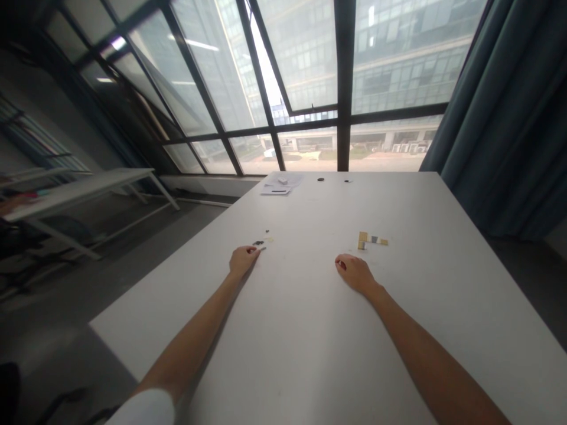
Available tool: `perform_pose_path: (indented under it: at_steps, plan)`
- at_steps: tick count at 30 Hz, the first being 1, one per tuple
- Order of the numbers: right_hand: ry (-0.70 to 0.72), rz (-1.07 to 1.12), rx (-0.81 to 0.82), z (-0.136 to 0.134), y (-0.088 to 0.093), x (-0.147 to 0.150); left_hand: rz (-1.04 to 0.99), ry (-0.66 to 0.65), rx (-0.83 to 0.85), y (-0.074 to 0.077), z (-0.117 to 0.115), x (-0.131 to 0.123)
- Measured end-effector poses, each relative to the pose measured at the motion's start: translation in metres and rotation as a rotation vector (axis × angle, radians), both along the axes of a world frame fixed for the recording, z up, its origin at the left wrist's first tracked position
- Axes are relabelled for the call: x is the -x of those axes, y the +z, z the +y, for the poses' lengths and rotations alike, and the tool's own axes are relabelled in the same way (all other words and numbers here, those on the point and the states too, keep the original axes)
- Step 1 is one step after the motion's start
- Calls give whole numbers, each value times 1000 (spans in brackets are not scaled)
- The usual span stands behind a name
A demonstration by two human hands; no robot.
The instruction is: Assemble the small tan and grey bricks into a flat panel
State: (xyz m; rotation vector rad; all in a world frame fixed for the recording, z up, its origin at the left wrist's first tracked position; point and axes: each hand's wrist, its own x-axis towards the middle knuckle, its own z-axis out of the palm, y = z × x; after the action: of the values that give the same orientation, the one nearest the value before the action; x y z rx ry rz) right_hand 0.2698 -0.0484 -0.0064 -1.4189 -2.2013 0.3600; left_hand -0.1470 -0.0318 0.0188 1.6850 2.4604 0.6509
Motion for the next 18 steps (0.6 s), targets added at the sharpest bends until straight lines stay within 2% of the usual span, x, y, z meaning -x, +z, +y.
perform_pose_path:
  at_steps: [5, 10, 14, 18]
  plan:
    - [3, 2, 8, 0, 0, 0, 16, -20, -17, 2, 0, -2]
    - [1, -3, 14, 0, 1, -1, 72, -18, -66, 11, -4, -7]
    - [-4, -5, 14, 1, 0, -1, 120, -182, -152, 20, -10, -26]
    - [-1, 17, 11, 2, -1, 0, 135, -407, -206, 27, -14, -62]
